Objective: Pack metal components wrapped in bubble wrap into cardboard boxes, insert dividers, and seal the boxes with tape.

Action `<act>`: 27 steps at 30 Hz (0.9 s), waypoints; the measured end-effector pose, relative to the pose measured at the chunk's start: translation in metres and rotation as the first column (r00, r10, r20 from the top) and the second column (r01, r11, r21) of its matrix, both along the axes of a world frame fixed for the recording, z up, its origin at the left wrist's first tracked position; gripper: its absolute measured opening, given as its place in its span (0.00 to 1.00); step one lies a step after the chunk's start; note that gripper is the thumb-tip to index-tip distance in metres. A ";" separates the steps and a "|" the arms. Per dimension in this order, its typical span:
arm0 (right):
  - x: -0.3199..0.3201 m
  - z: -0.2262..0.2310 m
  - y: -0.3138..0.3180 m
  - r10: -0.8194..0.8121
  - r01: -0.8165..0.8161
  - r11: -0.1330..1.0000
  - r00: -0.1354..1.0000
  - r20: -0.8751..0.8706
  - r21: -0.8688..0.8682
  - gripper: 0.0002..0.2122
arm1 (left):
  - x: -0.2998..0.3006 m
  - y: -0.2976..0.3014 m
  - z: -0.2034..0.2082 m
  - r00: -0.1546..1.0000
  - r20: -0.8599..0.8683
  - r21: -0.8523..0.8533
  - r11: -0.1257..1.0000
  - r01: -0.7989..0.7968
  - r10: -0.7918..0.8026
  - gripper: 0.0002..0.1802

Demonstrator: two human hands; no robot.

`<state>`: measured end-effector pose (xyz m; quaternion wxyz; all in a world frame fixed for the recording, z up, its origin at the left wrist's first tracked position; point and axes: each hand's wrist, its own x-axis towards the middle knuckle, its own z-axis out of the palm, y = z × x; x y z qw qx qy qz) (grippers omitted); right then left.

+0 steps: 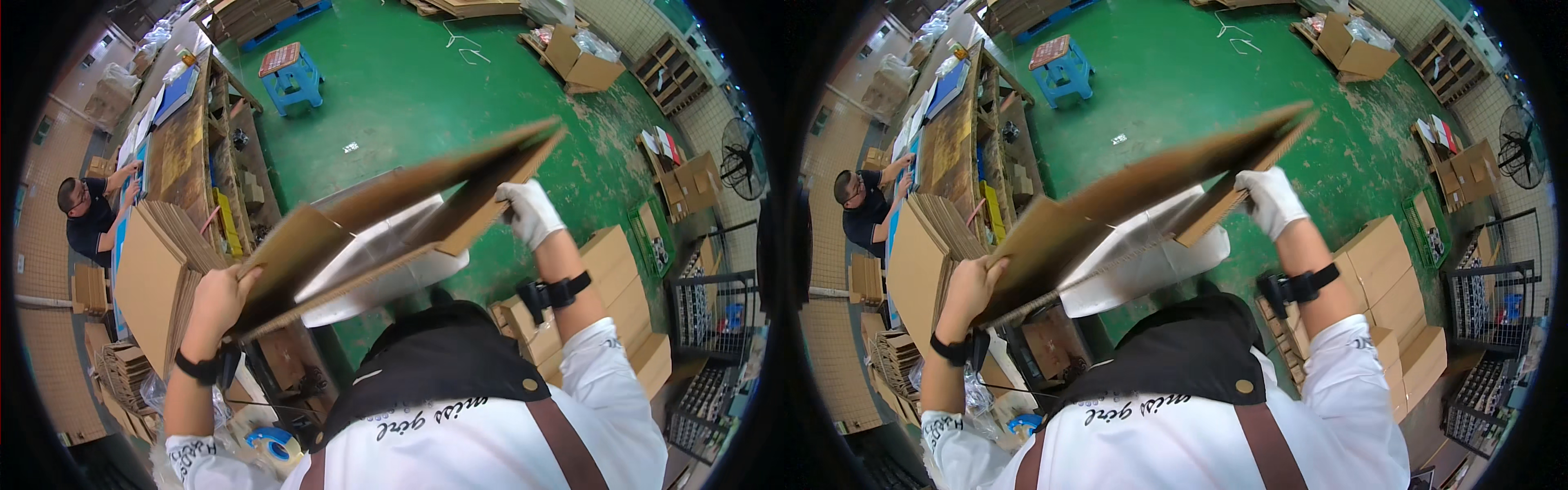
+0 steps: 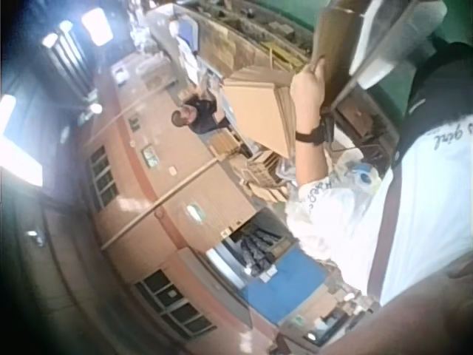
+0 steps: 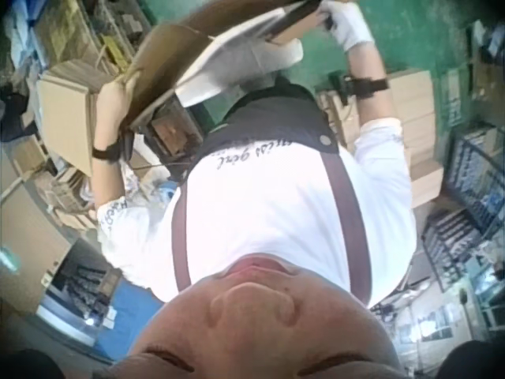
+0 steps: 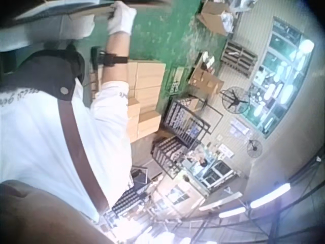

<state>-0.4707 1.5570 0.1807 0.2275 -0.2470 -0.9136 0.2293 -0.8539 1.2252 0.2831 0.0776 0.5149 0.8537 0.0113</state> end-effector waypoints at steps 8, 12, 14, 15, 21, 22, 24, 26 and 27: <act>-0.052 0.028 0.029 -0.205 0.351 0.551 0.936 0.285 -0.757 0.13 | -0.010 -0.068 -0.053 0.356 0.883 -0.124 0.884 -0.451 0.305 0.23; -0.107 0.070 -0.010 -0.155 0.386 0.824 0.857 0.491 -0.414 0.16 | 0.019 -0.058 -0.064 -0.173 0.967 -0.251 0.590 -0.768 0.186 0.27; -0.132 0.096 -0.020 0.042 0.305 0.828 0.802 0.596 -0.470 0.21 | 0.023 -0.013 -0.064 -0.288 0.923 -0.376 0.437 -0.817 0.256 0.24; -0.129 0.069 -0.019 0.043 0.157 0.934 0.841 0.539 -0.321 0.22 | 0.027 0.003 -0.078 -0.144 0.919 -0.333 0.529 -0.780 0.366 0.42; -0.151 -0.014 -0.043 0.422 -0.119 0.907 0.266 0.867 -0.405 0.58 | 0.084 0.079 -0.121 0.943 0.283 -0.320 0.944 -0.077 0.173 0.51; -0.160 -0.008 -0.044 0.470 -0.250 0.866 0.106 0.876 -0.434 0.56 | 0.069 0.075 -0.149 0.911 0.219 -0.062 0.927 0.371 -0.350 0.46; -0.160 -0.019 -0.036 0.442 -0.577 0.740 0.028 0.897 -0.346 0.50 | 0.056 0.080 -0.196 0.570 0.145 0.144 0.587 0.797 -0.809 0.36; -0.169 -0.017 -0.011 0.431 -0.691 0.664 0.039 0.902 -0.287 0.48 | 0.058 0.095 -0.229 0.569 0.156 0.138 0.588 0.797 -0.808 0.36; -0.192 -0.002 0.004 0.557 -0.500 0.727 0.028 0.830 -0.471 0.42 | 0.059 0.096 -0.243 0.559 0.179 0.122 0.582 0.804 -0.810 0.37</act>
